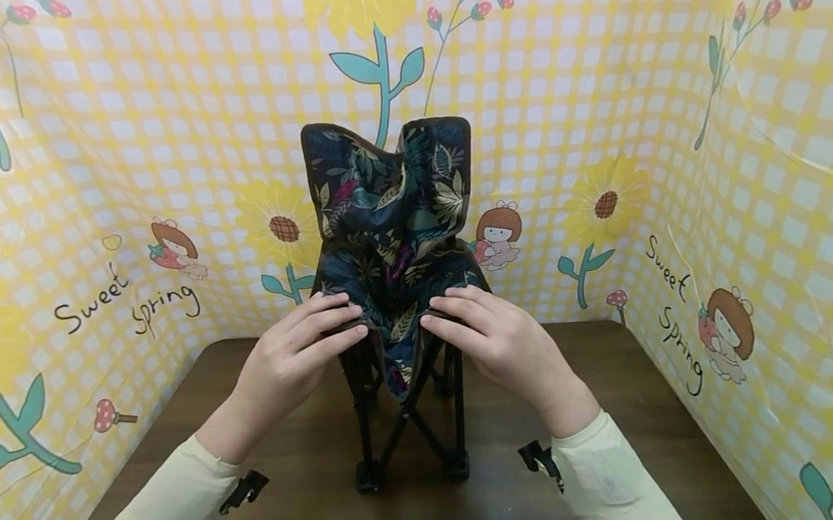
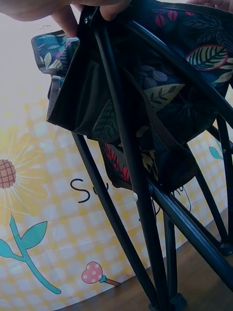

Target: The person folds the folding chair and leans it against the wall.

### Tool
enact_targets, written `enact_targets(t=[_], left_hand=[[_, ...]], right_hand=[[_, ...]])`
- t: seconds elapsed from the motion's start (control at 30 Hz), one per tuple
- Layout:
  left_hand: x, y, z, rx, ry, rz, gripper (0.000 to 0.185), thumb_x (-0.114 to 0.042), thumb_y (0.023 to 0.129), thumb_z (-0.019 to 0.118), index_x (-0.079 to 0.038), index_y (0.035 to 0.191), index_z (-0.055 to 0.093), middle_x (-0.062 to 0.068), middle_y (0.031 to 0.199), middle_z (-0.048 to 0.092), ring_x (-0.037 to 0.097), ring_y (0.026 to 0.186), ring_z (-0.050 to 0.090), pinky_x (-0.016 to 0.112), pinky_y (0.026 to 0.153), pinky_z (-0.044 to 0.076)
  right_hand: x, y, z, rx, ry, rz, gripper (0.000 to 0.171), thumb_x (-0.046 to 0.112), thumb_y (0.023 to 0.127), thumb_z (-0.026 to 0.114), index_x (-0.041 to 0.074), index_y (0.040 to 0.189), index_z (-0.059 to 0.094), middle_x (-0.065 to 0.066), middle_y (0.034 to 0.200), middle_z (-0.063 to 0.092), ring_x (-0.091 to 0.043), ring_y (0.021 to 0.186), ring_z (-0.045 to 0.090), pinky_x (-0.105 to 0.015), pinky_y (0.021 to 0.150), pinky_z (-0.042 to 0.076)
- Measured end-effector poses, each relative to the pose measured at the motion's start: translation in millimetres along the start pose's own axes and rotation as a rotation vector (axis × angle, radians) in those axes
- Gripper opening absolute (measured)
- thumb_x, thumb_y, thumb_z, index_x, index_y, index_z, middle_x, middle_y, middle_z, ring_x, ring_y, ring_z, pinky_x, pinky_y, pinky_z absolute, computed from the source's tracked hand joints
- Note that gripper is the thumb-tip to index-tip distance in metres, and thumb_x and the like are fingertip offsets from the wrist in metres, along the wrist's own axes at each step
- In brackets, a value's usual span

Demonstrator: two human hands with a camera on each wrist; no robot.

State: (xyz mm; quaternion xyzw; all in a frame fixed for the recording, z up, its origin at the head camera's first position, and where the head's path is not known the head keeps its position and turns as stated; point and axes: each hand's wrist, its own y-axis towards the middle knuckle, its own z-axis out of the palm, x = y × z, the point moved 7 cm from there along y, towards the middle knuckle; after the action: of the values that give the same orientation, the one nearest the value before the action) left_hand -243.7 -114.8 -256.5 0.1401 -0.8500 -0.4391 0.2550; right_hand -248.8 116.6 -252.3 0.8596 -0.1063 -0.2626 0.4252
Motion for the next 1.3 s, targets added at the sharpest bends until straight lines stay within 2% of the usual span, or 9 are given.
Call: enact_targets(t=[0.23, 0.5, 0.9, 1.07, 1.3], left_hand=[[1.5, 1.9, 4.0, 0.008, -0.004, -0.017, 0.031, -0.002, 0.106, 0.051, -0.012, 0.125, 0.074, 0.010, 0.127, 0.070, 0.033, 0.124, 0.064, 0.054, 0.109, 0.048], [4.7, 3.1, 7.6, 0.002, -0.010, -0.016, 0.035, 0.004, 0.103, 0.053, -0.012, 0.127, 0.073, 0.011, 0.128, 0.069, 0.035, 0.123, 0.064, 0.054, 0.110, 0.047], [7.7, 3.3, 10.4, -0.025, -0.030, -0.031, 0.030, -0.003, 0.106, 0.052, -0.011, 0.126, 0.073, 0.013, 0.128, 0.069, 0.036, 0.124, 0.064, 0.060, 0.102, 0.051], [9.4, 3.9, 12.6, -0.017, -0.036, -0.039, 0.032, 0.002, 0.101, 0.059, -0.011, 0.128, 0.072, 0.013, 0.130, 0.068, 0.036, 0.126, 0.062, 0.059, 0.105, 0.049], [11.6, 5.0, 16.2, -0.017, -0.057, -0.042, 0.045, 0.013, 0.091, 0.068, -0.010, 0.129, 0.071, 0.014, 0.132, 0.067, 0.036, 0.128, 0.061, 0.058, 0.107, 0.048]], right_hand=[[-2, 1, 2, 0.004, -0.006, 0.021, 0.031, 0.008, 0.109, 0.048, 0.008, 0.129, 0.071, -0.013, 0.125, 0.070, -0.033, 0.115, 0.068, -0.047, 0.101, 0.054], [-5, 1, 7, 0.021, 0.001, 0.040, 0.032, 0.008, 0.109, 0.047, 0.009, 0.131, 0.070, -0.013, 0.128, 0.069, -0.033, 0.119, 0.067, -0.045, 0.104, 0.053], [-7, 4, 13, 0.034, 0.007, 0.042, 0.033, 0.003, 0.106, 0.051, 0.009, 0.132, 0.069, -0.013, 0.130, 0.068, -0.034, 0.120, 0.066, -0.045, 0.105, 0.052], [-9, 5, 15, 0.045, 0.004, 0.053, 0.032, 0.004, 0.105, 0.052, 0.009, 0.133, 0.068, -0.012, 0.131, 0.067, -0.032, 0.122, 0.065, -0.045, 0.107, 0.051], [-11, 7, 17, 0.041, -0.004, 0.054, 0.031, 0.007, 0.107, 0.050, 0.009, 0.133, 0.068, -0.012, 0.131, 0.067, -0.031, 0.123, 0.064, -0.044, 0.108, 0.051]])
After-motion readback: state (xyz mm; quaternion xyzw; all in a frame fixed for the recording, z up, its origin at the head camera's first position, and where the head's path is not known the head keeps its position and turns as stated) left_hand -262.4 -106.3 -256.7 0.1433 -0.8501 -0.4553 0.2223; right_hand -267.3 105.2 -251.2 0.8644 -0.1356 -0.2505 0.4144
